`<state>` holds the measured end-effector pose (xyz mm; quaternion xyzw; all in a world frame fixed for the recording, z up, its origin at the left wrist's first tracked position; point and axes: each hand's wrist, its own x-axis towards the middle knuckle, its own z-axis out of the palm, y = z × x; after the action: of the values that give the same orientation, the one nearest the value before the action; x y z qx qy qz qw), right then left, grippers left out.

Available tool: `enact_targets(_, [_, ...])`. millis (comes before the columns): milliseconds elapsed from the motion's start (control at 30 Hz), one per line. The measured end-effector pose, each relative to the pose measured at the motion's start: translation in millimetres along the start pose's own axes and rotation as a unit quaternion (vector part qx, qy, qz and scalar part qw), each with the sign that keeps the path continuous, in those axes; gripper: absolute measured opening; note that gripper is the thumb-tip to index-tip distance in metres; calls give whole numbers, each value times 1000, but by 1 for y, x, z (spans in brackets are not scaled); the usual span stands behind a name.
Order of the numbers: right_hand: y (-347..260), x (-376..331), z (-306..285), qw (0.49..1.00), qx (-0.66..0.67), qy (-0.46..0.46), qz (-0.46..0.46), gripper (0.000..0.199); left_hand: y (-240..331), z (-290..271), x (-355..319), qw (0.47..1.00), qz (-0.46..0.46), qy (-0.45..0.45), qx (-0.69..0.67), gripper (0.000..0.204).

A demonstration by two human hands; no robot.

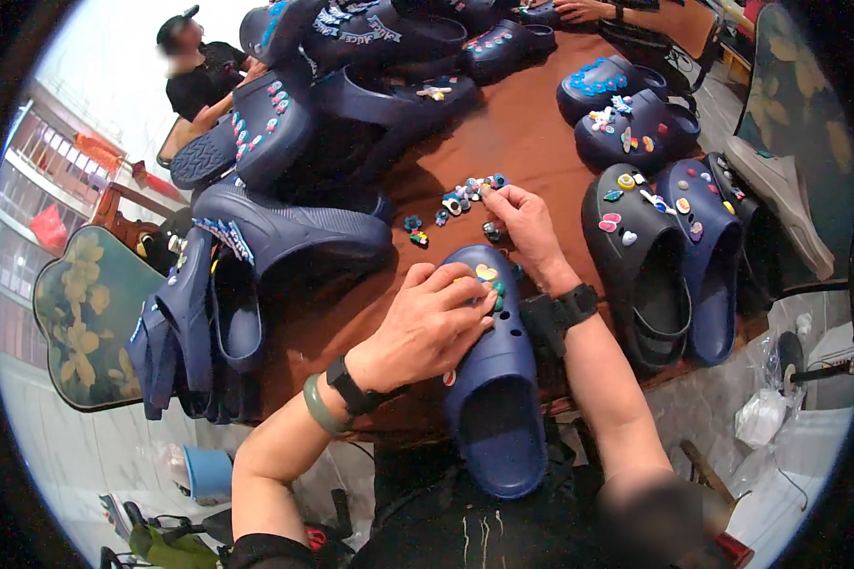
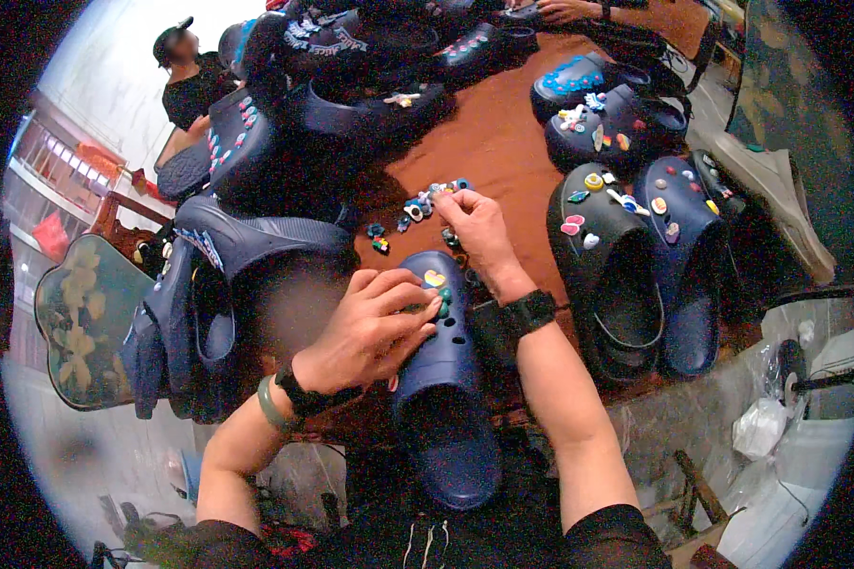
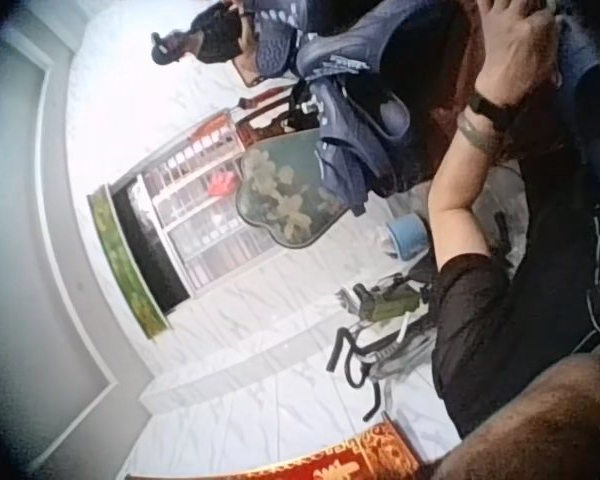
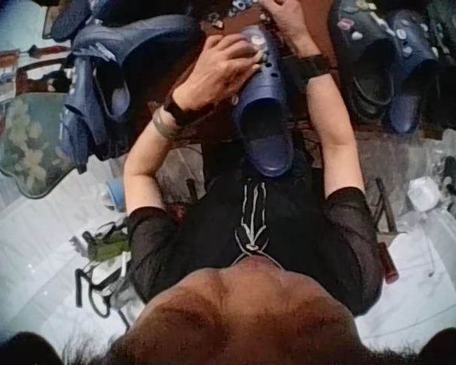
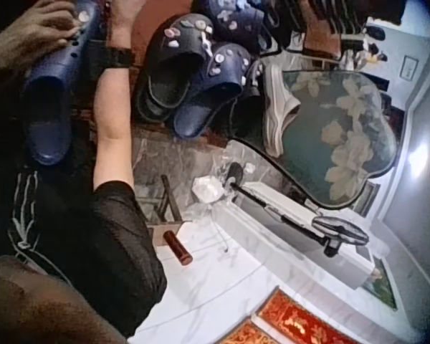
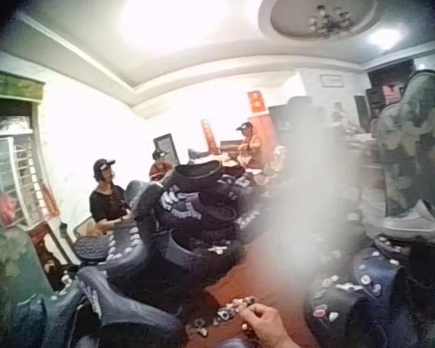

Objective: The person inserts small decorative charms into the holes of several Croc-style slippers. They handle a beige slipper first, then switch to a blue slipper, repeatedly picking charms from the table and pressing them into the footwear. The finished slippers are placed on the table among others.

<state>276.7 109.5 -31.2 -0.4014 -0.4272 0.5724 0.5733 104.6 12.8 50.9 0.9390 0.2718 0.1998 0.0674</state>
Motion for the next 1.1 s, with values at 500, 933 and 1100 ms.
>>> enact_targets(500, [-3, -3, -5, 1000, -3, -12, 15, 27, -23, 14, 5, 956, -159, 28, -244, 19])
enact_targets(933, [8, 4, -4, 999, -2, -51, 2, 24, -37, 8, 29, 807, -405, -81, -422, 38])
enact_targets(1100, [11, 3, -2, 998, -24, -65, -11, 24, -43, 26, 27, 853, -391, -81, -336, 55])
